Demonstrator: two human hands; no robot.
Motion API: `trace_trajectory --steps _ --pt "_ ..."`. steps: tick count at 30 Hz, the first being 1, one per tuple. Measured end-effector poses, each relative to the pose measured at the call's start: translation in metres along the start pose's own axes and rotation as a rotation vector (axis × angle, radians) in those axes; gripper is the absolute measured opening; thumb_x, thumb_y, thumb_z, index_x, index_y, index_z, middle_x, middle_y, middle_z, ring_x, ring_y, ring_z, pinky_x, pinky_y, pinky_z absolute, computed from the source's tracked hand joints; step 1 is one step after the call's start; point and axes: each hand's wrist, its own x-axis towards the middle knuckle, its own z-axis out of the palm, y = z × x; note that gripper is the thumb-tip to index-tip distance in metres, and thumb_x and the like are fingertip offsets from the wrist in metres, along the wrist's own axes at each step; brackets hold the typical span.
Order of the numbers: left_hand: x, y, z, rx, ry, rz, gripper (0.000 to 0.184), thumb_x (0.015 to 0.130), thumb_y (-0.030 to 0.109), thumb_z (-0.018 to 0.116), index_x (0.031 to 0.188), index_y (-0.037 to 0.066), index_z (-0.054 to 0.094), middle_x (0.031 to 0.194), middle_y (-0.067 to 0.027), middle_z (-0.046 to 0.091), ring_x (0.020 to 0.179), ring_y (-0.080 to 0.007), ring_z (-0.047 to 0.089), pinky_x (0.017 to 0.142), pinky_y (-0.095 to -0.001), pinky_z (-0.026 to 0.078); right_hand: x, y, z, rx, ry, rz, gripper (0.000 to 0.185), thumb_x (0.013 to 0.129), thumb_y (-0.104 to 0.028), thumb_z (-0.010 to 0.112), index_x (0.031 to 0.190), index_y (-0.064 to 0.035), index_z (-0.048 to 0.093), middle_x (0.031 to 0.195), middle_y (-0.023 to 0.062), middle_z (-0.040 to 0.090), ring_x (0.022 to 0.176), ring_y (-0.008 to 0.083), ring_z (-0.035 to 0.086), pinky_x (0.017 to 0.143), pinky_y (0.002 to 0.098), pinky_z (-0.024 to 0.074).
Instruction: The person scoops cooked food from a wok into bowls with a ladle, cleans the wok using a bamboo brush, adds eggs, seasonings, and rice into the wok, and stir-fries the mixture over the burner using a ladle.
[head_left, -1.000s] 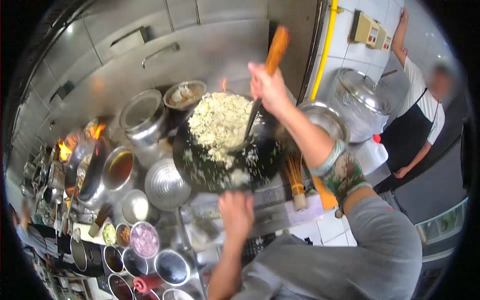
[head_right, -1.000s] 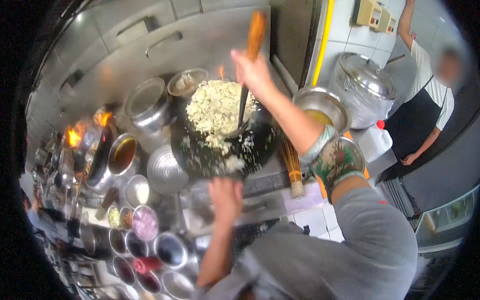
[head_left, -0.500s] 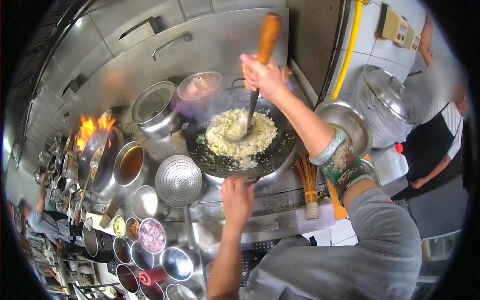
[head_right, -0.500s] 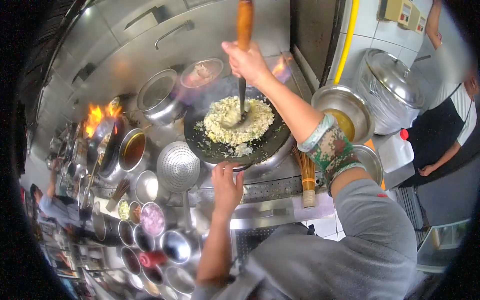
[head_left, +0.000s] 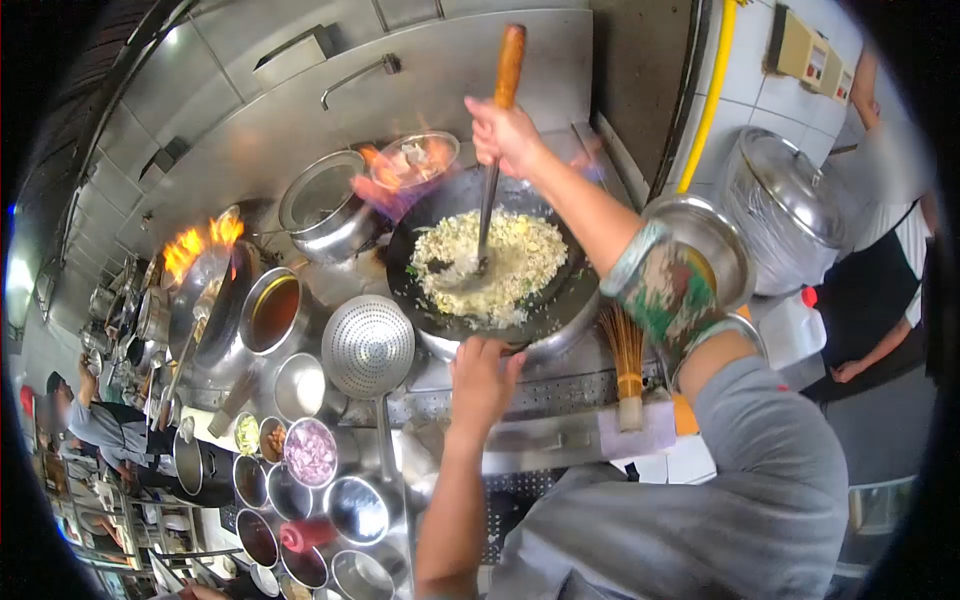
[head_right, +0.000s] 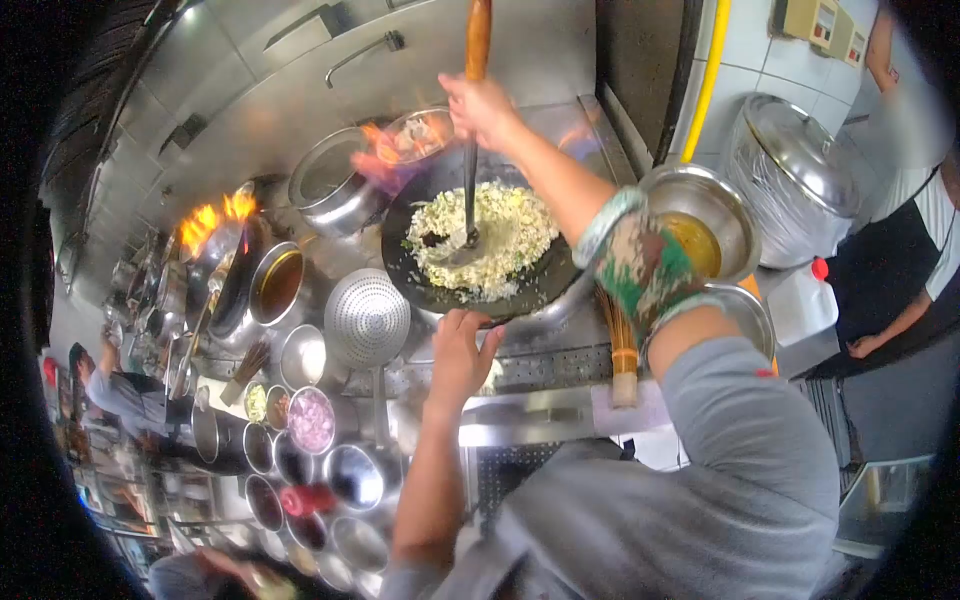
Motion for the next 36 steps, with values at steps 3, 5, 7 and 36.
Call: trace_trajectory --steps 3,5,7,36 --pt "-0.019 0.016 -0.008 -0.07 0.039 0.024 0.018 0.08 0.016 0.07 0.088 0.004 0.06 0.091 -0.0154 0.053 0.089 -0.0354 0.049 0.077 -0.0437 0.039 -0.014 -0.04 0.002 -0.029 -0.002 0.087 0.039 0.092 -0.029 0.059 0.065 -0.0159 0.034 0.049 -0.0057 0.029 0.038 0.0084 0.027 0.037 0.0267 0.023" --pt "-0.017 0.04 -0.024 -0.097 0.042 0.029 0.016 0.08 0.013 0.069 0.088 0.004 0.059 0.089 -0.0152 0.052 0.087 -0.0361 0.049 0.075 -0.0432 0.039 -0.039 -0.067 0.014 -0.064 0.083 0.147 0.039 0.091 -0.027 0.059 0.063 -0.0166 0.033 0.05 -0.0057 0.029 0.038 0.0079 0.026 0.037 0.0265 0.0234" --pt "-0.012 0.056 -0.025 -0.06 0.174 0.093 0.016 0.086 0.015 0.065 0.09 0.001 0.057 0.085 -0.0166 0.05 0.08 -0.0357 0.046 0.071 -0.043 0.038 -0.063 -0.054 0.022 -0.171 0.144 0.144 0.038 0.091 -0.027 0.059 0.062 -0.0152 0.037 0.051 -0.0049 0.033 0.038 0.008 0.028 0.036 0.0272 0.0259" --pt "-0.001 -0.005 0.036 0.068 0.127 0.001 0.017 0.082 0.017 0.066 0.09 0.005 0.059 0.094 -0.0135 0.054 0.092 -0.0343 0.05 0.078 -0.0461 0.04 -0.085 -0.069 -0.011 -0.205 0.122 -0.384 0.039 0.09 -0.028 0.062 0.063 -0.0131 0.038 0.047 -0.0036 0.033 0.036 0.0094 0.032 0.036 0.0274 0.0273"
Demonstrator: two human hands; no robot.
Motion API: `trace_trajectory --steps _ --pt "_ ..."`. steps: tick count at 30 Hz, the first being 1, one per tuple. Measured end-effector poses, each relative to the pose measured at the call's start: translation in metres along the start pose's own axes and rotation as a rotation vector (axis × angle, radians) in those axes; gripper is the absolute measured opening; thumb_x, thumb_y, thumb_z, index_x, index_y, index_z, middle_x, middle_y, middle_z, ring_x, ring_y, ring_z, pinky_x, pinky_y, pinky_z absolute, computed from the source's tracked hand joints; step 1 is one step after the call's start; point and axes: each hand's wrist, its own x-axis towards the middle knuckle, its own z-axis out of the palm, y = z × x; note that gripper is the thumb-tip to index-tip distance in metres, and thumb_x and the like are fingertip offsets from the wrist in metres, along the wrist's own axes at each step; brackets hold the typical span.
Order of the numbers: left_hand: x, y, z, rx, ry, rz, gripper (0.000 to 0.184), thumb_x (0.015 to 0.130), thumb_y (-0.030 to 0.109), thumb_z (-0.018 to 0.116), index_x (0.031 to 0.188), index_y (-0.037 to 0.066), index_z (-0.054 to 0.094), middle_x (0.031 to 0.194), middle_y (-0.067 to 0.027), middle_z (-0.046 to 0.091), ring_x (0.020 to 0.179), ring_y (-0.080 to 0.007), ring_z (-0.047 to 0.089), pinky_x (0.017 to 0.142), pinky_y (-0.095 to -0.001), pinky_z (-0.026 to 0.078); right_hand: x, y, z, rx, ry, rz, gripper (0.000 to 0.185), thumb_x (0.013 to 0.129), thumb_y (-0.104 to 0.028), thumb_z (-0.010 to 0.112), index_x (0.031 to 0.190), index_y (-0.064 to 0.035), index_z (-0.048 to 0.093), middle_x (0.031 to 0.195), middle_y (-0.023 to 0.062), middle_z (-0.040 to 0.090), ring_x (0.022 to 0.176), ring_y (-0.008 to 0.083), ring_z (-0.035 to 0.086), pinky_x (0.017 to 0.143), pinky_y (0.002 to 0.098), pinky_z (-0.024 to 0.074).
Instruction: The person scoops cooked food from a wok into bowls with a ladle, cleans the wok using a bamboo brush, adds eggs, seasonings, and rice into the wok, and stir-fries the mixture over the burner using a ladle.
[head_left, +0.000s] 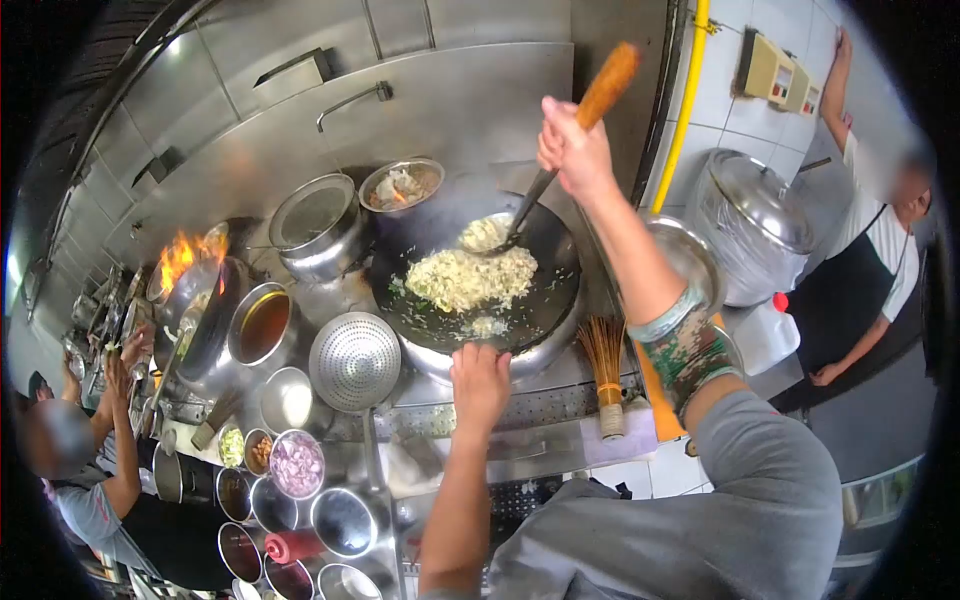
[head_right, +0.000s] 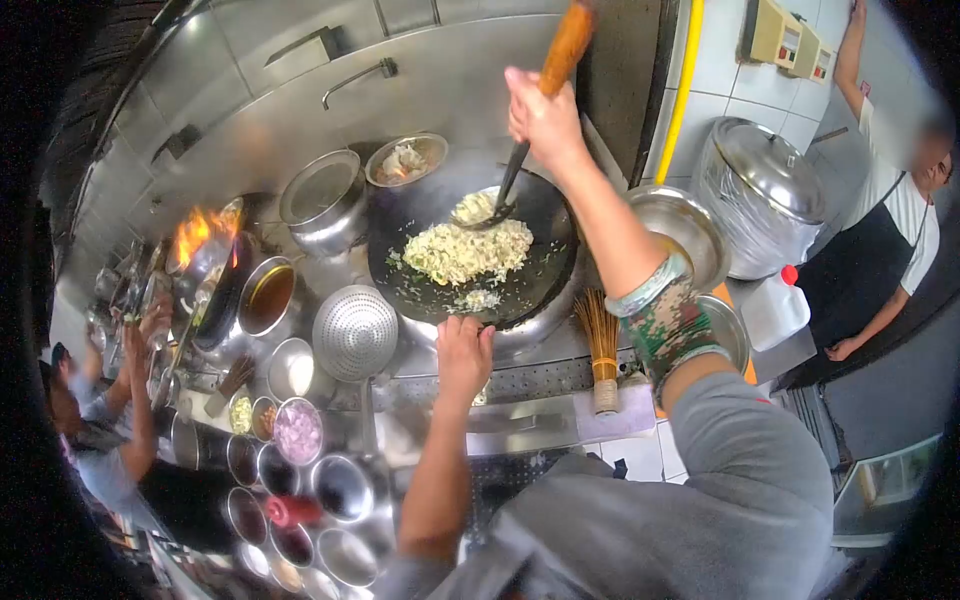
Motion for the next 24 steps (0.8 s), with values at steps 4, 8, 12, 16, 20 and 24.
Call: trace_trajectory --steps 4,8,12,16,20,24 --pt "0.001 0.001 -0.005 -0.035 -0.018 -0.007 0.02 0.082 0.019 0.067 0.095 0.005 0.061 0.099 -0.0127 0.055 0.097 -0.0327 0.051 0.081 -0.0453 0.04 -0.017 0.077 -0.01 0.071 -0.07 0.176 0.036 0.091 -0.024 0.062 0.065 -0.013 0.041 0.048 -0.0041 0.034 0.037 0.0084 0.032 0.036 0.0267 0.0267" --pt "0.001 0.016 -0.032 0.031 0.102 0.045 0.025 0.081 0.021 0.069 0.099 0.006 0.061 0.104 -0.0121 0.056 0.101 -0.0316 0.051 0.081 -0.0444 0.039 0.02 0.05 -0.005 0.17 -0.064 0.195 0.032 0.091 -0.022 0.062 0.067 -0.0134 0.042 0.049 -0.0051 0.034 0.036 0.0075 0.033 0.034 0.0261 0.0256" --pt "0.007 0.013 -0.029 0.016 0.021 0.023 0.026 0.08 0.02 0.071 0.099 0.005 0.062 0.101 -0.0127 0.058 0.098 -0.0321 0.052 0.08 -0.0444 0.039 0.025 0.087 -0.01 0.271 0.016 0.162 0.031 0.091 -0.023 0.062 0.069 -0.0137 0.041 0.048 -0.0054 0.032 0.036 0.0079 0.029 0.034 0.0269 0.0236" --pt "-0.012 0.008 -0.027 -0.096 -0.077 0.05 0.018 0.081 0.016 0.069 0.09 0.003 0.061 0.089 -0.015 0.056 0.087 -0.0355 0.051 0.074 -0.0439 0.041 0.039 0.06 -0.004 0.199 -0.005 0.44 0.037 0.091 -0.025 0.06 0.064 -0.0152 0.037 0.048 -0.0049 0.029 0.038 0.0083 0.028 0.037 0.0275 0.0229" --pt "-0.006 0.059 -0.061 -0.137 0.024 0.038 0.016 0.082 0.013 0.068 0.089 0.002 0.06 0.087 -0.0167 0.054 0.084 -0.0367 0.049 0.073 -0.0439 0.04 0.024 0.0 0.013 -0.033 0.107 0.451 0.036 0.09 -0.024 0.059 0.064 -0.0154 0.037 0.051 -0.0056 0.03 0.039 0.0063 0.027 0.037 0.0265 0.0233" --pt "-0.018 0.03 -0.02 -0.111 0.062 0.05 0.014 0.082 0.013 0.068 0.087 0.004 0.059 0.087 -0.0166 0.052 0.084 -0.0366 0.049 0.073 -0.0447 0.04 -0.003 0.028 0.033 -0.332 0.177 0.246 0.028 0.09 -0.023 0.06 0.07 -0.0083 0.049 0.053 -0.001 0.042 0.039 0.011 0.038 0.037 0.0292 0.0332"
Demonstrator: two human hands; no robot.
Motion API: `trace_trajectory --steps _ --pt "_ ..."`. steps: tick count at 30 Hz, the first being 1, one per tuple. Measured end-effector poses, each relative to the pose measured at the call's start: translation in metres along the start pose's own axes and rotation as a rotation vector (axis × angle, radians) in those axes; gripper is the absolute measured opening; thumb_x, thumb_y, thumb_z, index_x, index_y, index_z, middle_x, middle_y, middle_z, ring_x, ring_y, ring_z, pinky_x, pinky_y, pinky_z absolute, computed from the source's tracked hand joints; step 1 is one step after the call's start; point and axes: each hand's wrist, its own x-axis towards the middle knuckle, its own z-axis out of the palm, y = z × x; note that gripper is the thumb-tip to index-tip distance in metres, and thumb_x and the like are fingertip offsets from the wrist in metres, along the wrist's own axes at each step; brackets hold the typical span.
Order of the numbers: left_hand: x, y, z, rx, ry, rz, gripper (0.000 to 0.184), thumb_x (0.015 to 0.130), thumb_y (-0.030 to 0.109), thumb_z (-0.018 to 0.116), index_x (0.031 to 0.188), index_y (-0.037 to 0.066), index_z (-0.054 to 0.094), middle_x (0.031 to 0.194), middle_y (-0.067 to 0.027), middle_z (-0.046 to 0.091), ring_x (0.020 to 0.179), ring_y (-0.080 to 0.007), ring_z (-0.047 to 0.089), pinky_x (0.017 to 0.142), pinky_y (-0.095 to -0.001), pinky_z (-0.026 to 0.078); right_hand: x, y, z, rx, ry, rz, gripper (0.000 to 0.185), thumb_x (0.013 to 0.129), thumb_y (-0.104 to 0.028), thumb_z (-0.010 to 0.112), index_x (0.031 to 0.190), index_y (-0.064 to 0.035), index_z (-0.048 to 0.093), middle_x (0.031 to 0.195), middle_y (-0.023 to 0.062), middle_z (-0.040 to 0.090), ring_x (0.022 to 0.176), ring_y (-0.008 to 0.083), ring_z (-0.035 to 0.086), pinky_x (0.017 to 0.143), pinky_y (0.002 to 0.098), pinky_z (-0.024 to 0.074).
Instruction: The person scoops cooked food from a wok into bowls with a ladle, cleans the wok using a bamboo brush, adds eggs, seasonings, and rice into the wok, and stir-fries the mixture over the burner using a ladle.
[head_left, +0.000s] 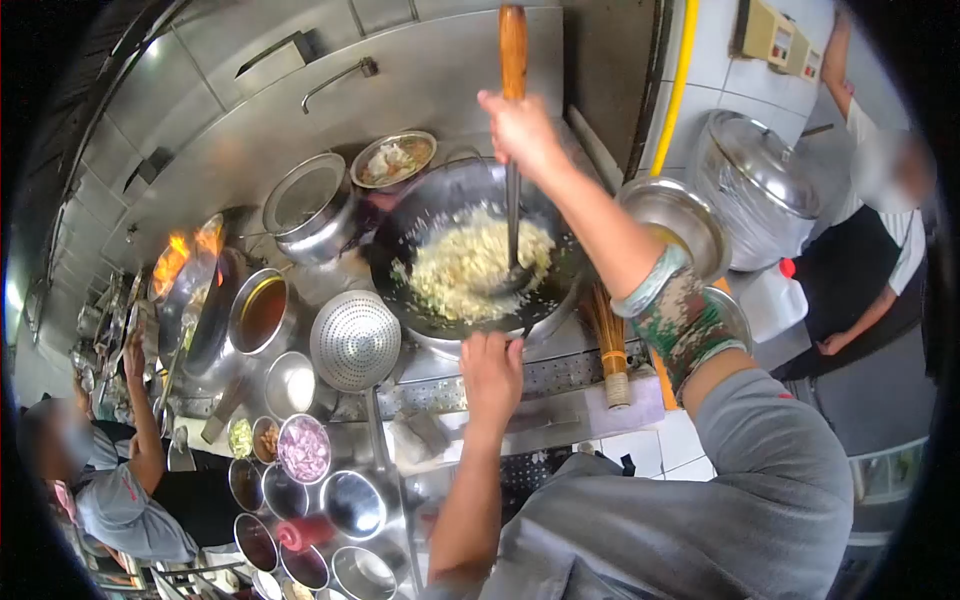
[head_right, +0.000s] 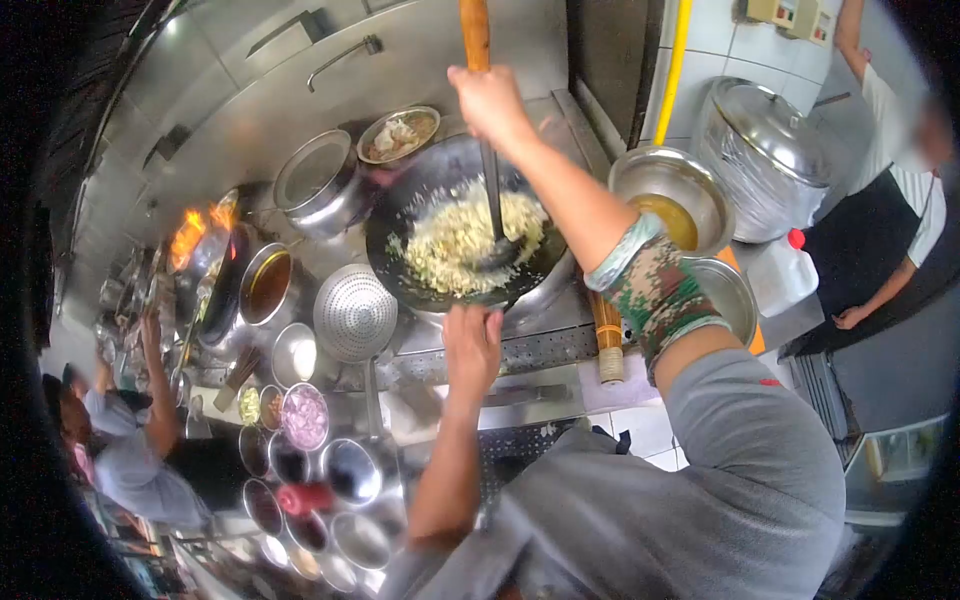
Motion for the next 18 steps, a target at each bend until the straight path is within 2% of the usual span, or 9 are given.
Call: trace_trajectory --steps 1,3,5,6,10,13,15,17,18 --pt "-0.017 -0.012 0.009 0.045 -0.036 -0.019 0.014 0.081 0.013 0.068 0.086 0.004 0.059 0.087 -0.0165 0.052 0.084 -0.0368 0.049 0.073 -0.0449 0.04 0.002 0.015 -0.002 -0.005 0.021 -0.147 0.029 0.091 -0.023 0.061 0.069 -0.0089 0.049 0.051 -0.0012 0.042 0.038 0.0102 0.039 0.037 0.0292 0.0339" --pt "-0.061 -0.018 0.0 0.042 -0.1 0.018 0.015 0.08 0.014 0.068 0.086 0.005 0.058 0.085 -0.0165 0.052 0.085 -0.0376 0.05 0.073 -0.0467 0.04 -0.02 -0.014 -0.012 0.221 -0.016 -0.135 0.032 0.091 -0.023 0.06 0.065 -0.0095 0.047 0.047 -0.0024 0.042 0.036 0.01 0.04 0.034 0.0295 0.0315" --pt "-0.082 0.006 -0.031 -0.101 -0.128 0.043 0.017 0.079 0.014 0.069 0.087 0.005 0.058 0.088 -0.0167 0.051 0.085 -0.0378 0.049 0.074 -0.0476 0.039 -0.026 -0.031 -0.024 0.277 -0.08 -0.108 0.03 0.092 -0.023 0.06 0.067 -0.0108 0.048 0.046 -0.0051 0.033 0.035 0.0084 0.032 0.036 0.0281 0.03" --pt "-0.071 0.017 -0.039 -0.047 -0.091 0.057 0.017 0.079 0.014 0.069 0.087 0.005 0.057 0.089 -0.0169 0.051 0.086 -0.0374 0.048 0.074 -0.047 0.039 -0.028 -0.033 -0.023 0.288 -0.093 -0.082 0.032 0.091 -0.023 0.061 0.066 -0.0113 0.046 0.047 -0.0053 0.033 0.035 0.0086 0.031 0.036 0.0277 0.0286" --pt "0.009 0.019 -0.041 -0.075 -0.027 0.017 0.015 0.083 0.014 0.065 0.087 0.003 0.056 0.09 -0.0172 0.05 0.088 -0.0374 0.047 0.077 -0.0464 0.039 -0.032 -0.025 0.017 0.072 0.056 -0.113 0.033 0.09 -0.023 0.061 0.064 -0.0105 0.045 0.048 -0.0037 0.037 0.035 0.0095 0.034 0.036 0.0292 0.0299" --pt "-0.019 -0.02 -0.001 -0.025 -0.051 -0.006 0.014 0.083 0.014 0.064 0.087 0.003 0.057 0.09 -0.0179 0.051 0.088 -0.0382 0.048 0.077 -0.0474 0.039 -0.028 0.015 0.033 -0.116 0.094 -0.234 0.032 0.09 -0.023 0.061 0.065 -0.0091 0.046 0.048 -0.0016 0.04 0.036 0.011 0.038 0.036 0.0305 0.0316" --pt "-0.053 -0.025 -0.002 0.063 -0.087 0.01 0.016 0.081 0.015 0.065 0.086 0.002 0.057 0.091 -0.0188 0.052 0.089 -0.0389 0.049 0.077 -0.0485 0.04 -0.035 -0.005 0.021 -0.111 0.085 -0.318 0.035 0.089 -0.023 0.062 0.062 -0.0098 0.042 0.047 -0.002 0.038 0.036 0.0109 0.038 0.036 0.0295 0.0318" --pt "-0.077 -0.01 -0.025 -0.092 -0.07 0.047 0.018 0.08 0.017 0.068 0.086 0.004 0.056 0.089 -0.019 0.052 0.088 -0.0396 0.049 0.076 -0.0477 0.039 -0.039 -0.019 -0.002 0.192 -0.22 -0.147 0.035 0.089 -0.024 0.063 0.063 -0.01 0.043 0.047 -0.0023 0.037 0.035 0.0111 0.037 0.036 0.0282 0.0309" --pt "-0.067 -0.003 -0.031 -0.045 -0.072 0.034 0.018 0.08 0.016 0.068 0.085 0.004 0.056 0.089 -0.0185 0.052 0.088 -0.0393 0.049 0.075 -0.0474 0.039 -0.037 -0.022 -0.003 0.146 -0.09 -0.136 0.036 0.088 -0.026 0.065 0.064 -0.0109 0.043 0.047 -0.003 0.036 0.035 0.0105 0.034 0.036 0.027 0.029"
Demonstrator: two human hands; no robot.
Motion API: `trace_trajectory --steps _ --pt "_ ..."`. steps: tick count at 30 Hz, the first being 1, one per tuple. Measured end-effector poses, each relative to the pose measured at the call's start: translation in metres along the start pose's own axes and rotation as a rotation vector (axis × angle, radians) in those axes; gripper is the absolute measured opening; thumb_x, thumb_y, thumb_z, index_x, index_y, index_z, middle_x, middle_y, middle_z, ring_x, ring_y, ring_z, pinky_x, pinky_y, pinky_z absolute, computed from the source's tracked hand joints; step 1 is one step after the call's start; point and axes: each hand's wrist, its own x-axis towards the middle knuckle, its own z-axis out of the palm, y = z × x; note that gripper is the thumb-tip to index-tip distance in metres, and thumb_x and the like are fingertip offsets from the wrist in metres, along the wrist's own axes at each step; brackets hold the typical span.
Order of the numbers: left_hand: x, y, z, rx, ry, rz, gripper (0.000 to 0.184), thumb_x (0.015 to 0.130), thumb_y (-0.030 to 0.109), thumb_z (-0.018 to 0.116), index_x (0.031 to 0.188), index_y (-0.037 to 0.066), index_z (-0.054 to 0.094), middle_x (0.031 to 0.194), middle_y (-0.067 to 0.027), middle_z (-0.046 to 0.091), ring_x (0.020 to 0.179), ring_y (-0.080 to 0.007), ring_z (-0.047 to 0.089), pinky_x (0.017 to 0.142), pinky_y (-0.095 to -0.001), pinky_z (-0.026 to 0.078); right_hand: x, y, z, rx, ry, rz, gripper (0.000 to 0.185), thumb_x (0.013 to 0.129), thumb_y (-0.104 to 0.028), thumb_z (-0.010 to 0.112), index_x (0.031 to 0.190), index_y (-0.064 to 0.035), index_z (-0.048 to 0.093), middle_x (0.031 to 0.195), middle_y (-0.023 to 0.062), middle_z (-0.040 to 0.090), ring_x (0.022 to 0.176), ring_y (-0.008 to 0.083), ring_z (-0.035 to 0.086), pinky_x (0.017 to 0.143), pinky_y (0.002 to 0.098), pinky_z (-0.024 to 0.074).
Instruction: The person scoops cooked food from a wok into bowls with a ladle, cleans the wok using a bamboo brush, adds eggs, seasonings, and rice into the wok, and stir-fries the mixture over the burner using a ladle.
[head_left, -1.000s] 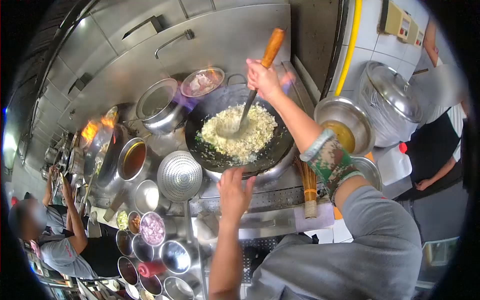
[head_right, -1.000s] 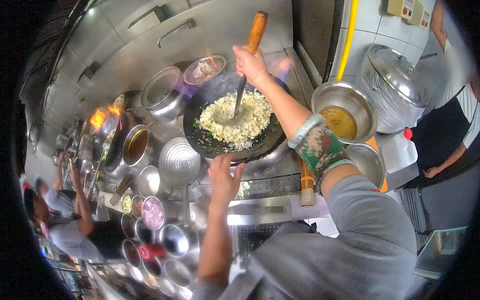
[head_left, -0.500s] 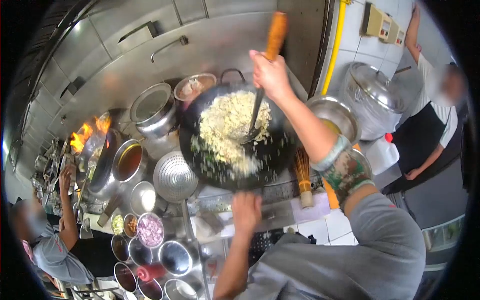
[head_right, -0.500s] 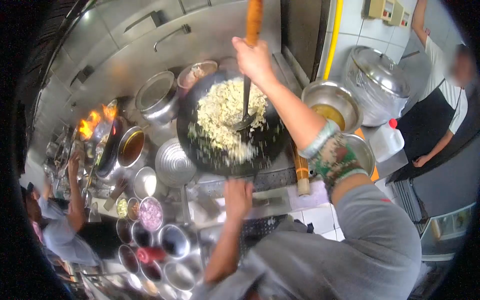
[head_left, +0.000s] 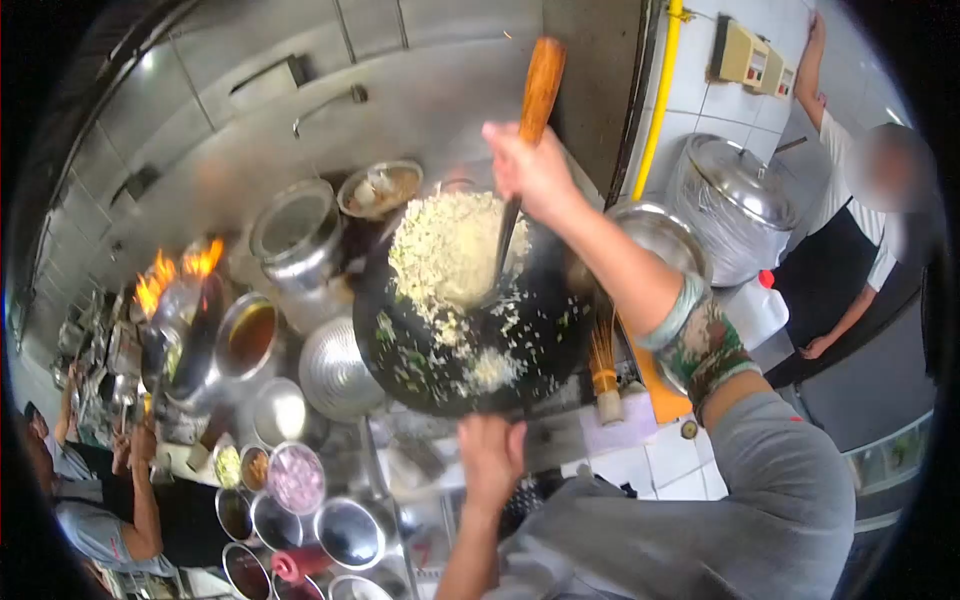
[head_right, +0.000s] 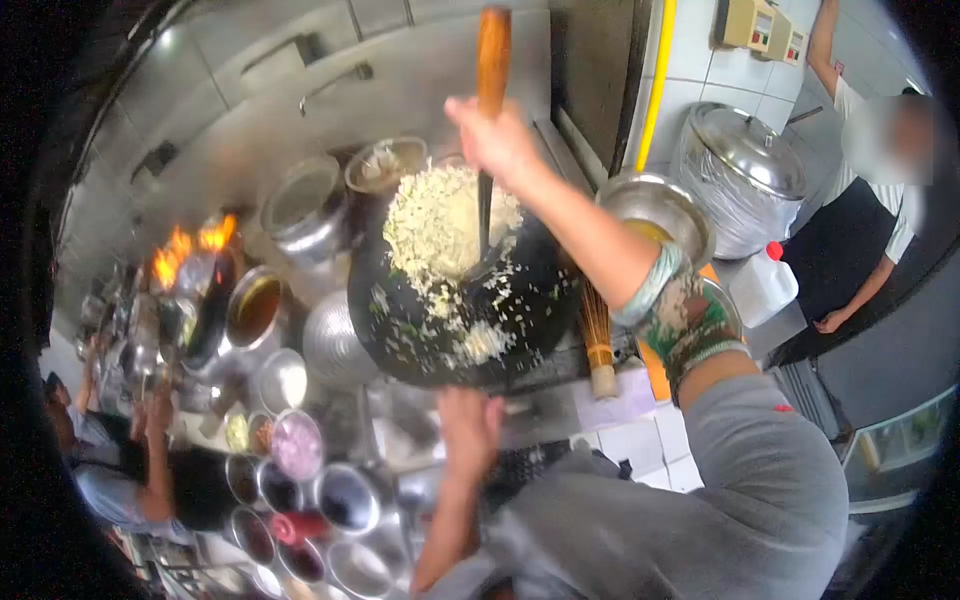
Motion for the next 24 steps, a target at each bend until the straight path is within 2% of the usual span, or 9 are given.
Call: trace_trajectory --steps 6,9,11,13,15,17,20,22,24 --pt "0.081 -0.024 0.012 0.028 0.06 -0.035 0.015 0.081 0.015 0.067 0.084 0.006 0.056 0.088 -0.0158 0.051 0.087 -0.0367 0.048 0.074 -0.0463 0.039 0.016 -0.045 -0.028 0.132 -0.109 -0.118 0.04 0.089 -0.029 0.064 0.061 -0.0139 0.038 0.048 -0.0051 0.031 0.036 0.0079 0.03 0.036 0.0272 0.0255" --pt "0.08 -0.02 0.019 0.041 -0.03 -0.121 0.016 0.082 0.017 0.067 0.092 0.006 0.06 0.098 -0.0157 0.056 0.098 -0.0364 0.051 0.083 -0.0458 0.041 0.016 0.001 -0.049 0.287 -0.106 -0.181 0.034 0.09 -0.028 0.064 0.066 -0.0132 0.044 0.049 -0.0057 0.035 0.038 0.0066 0.033 0.037 0.0255 0.0275" --pt "0.053 0.001 0.006 0.085 0.153 -0.03 0.025 0.084 0.019 0.066 0.106 0.008 0.062 0.113 -0.0156 0.058 0.11 -0.0366 0.052 0.094 -0.0456 0.041 0.005 0.072 -0.046 0.16 -0.032 -0.012 0.032 0.09 -0.025 0.064 0.067 -0.0115 0.045 0.05 -0.0054 0.035 0.039 0.0083 0.035 0.037 0.0263 0.0286" --pt "0.001 0.021 -0.017 -0.319 -0.259 -0.19 0.031 0.087 0.021 0.063 0.115 0.008 0.063 0.119 -0.0183 0.059 0.117 -0.0384 0.051 0.1 -0.0461 0.039 0.017 0.077 -0.049 0.257 -0.325 0.059 0.028 0.09 -0.023 0.064 0.071 -0.0108 0.047 0.051 -0.0055 0.036 0.039 0.0077 0.035 0.036 0.0261 0.0284" --pt "-0.053 0.021 -0.018 -0.421 -0.749 -0.495 0.03 0.09 0.024 0.06 0.114 0.006 0.064 0.111 -0.0214 0.062 0.111 -0.0395 0.055 0.095 -0.0455 0.044 0.033 0.05 -0.041 0.245 -0.223 0.098 0.028 0.091 -0.022 0.063 0.07 -0.0109 0.047 0.051 -0.0055 0.036 0.038 0.0073 0.034 0.036 0.0255 0.0275" --pt "-0.127 -0.02 0.026 -0.259 -0.909 -0.553 0.034 0.091 0.032 0.056 0.109 0.004 0.065 0.108 -0.0224 0.064 0.108 -0.0393 0.057 0.091 -0.0447 0.046 0.042 0.042 -0.044 0.355 -0.222 -0.05 0.027 0.091 -0.022 0.062 0.073 -0.0127 0.046 0.051 -0.0061 0.036 0.039 0.0071 0.033 0.036 0.0257 0.0272" --pt "-0.214 -0.099 0.136 0.209 -1.024 -0.226 0.041 0.091 0.04 0.052 0.11 0.006 0.065 0.11 -0.0211 0.063 0.106 -0.0384 0.058 0.09 -0.0468 0.046 0.04 0.067 -0.027 0.367 -0.021 0.039 0.032 0.092 -0.024 0.06 0.068 -0.0135 0.042 0.049 -0.0068 0.034 0.038 0.0071 0.031 0.036 0.0262 0.0254" --pt "-0.198 -0.096 0.161 0.175 -0.814 -0.279 0.041 0.091 0.04 0.05 0.114 0.008 0.064 0.112 -0.0195 0.063 0.108 -0.0374 0.057 0.092 -0.0477 0.044 0.061 0.075 -0.021 0.264 -0.401 0.225 0.039 0.093 -0.027 0.059 0.062 -0.0146 0.037 0.048 -0.0074 0.031 0.037 0.007 0.027 0.037 0.0263 0.023" --pt "-0.196 -0.095 0.18 0.131 -0.615 -0.339 0.042 0.091 0.04 0.049 0.117 0.01 0.063 0.114 -0.0179 0.063 0.11 -0.0364 0.057 0.094 -0.0486 0.043 0.061 0.041 -0.018 0.197 -0.391 0.227 0.041 0.092 -0.029 0.06 0.061 -0.0152 0.037 0.047 -0.0068 0.03 0.036 0.0073 0.027 0.037 0.0259 0.0236"
